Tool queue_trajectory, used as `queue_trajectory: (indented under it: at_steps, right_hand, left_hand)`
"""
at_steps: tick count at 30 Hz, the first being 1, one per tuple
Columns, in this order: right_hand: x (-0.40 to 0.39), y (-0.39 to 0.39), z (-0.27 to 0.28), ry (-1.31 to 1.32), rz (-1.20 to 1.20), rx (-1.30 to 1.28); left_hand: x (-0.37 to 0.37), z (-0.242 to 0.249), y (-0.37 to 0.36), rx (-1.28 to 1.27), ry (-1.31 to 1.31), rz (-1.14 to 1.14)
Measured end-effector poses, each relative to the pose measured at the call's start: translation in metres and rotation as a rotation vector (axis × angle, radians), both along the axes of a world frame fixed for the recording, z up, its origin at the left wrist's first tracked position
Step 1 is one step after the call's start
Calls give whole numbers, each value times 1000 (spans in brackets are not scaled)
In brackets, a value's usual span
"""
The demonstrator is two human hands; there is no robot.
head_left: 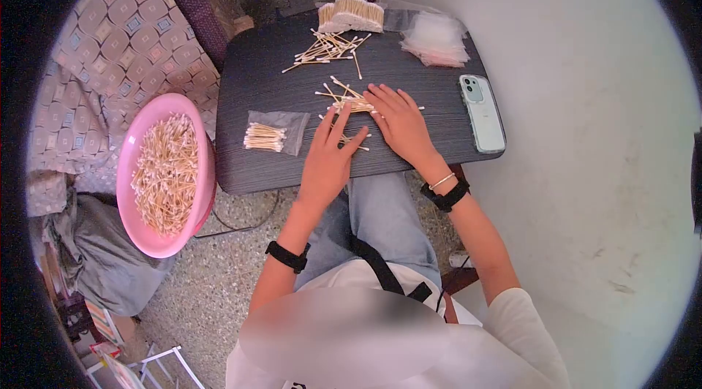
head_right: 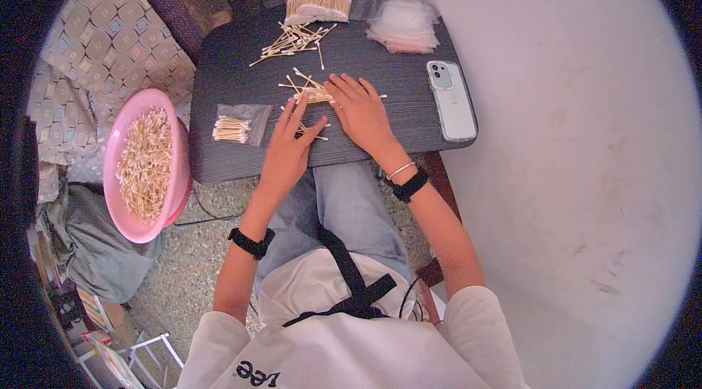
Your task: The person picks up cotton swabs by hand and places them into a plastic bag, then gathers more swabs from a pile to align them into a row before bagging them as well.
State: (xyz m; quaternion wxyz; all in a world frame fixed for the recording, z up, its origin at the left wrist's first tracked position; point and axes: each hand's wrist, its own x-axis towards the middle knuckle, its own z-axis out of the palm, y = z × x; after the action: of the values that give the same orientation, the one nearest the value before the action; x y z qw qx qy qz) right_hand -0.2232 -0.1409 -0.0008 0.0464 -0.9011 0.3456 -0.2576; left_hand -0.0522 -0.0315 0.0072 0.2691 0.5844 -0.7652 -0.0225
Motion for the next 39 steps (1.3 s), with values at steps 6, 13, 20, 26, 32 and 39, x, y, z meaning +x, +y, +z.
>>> queue_trajectory:
  at_steps: [6,13,20,26,32,39]
  right_hand:
    - [1,-5,-2,-101,46,40]
    - [3,-19,9,-515,138,395]
    - [-18,1,10,-230,41,95]
    - [-29,11,6,-148,-15,112]
    - [-25,12,7,-214,14,85]
    - [-26,14,7,-216,-15,54]
  left_hand:
    - [-2,2,-14,-22,17,-21]
    - [-6,-2,-28,-134,190,45]
    - [-2,0,-23,-202,110,78]
    - [-8,-2,-21,-220,73,59]
    - [-6,-1,-22,-222,107,-26]
    - [-7,0,-18,-58,207,-53]
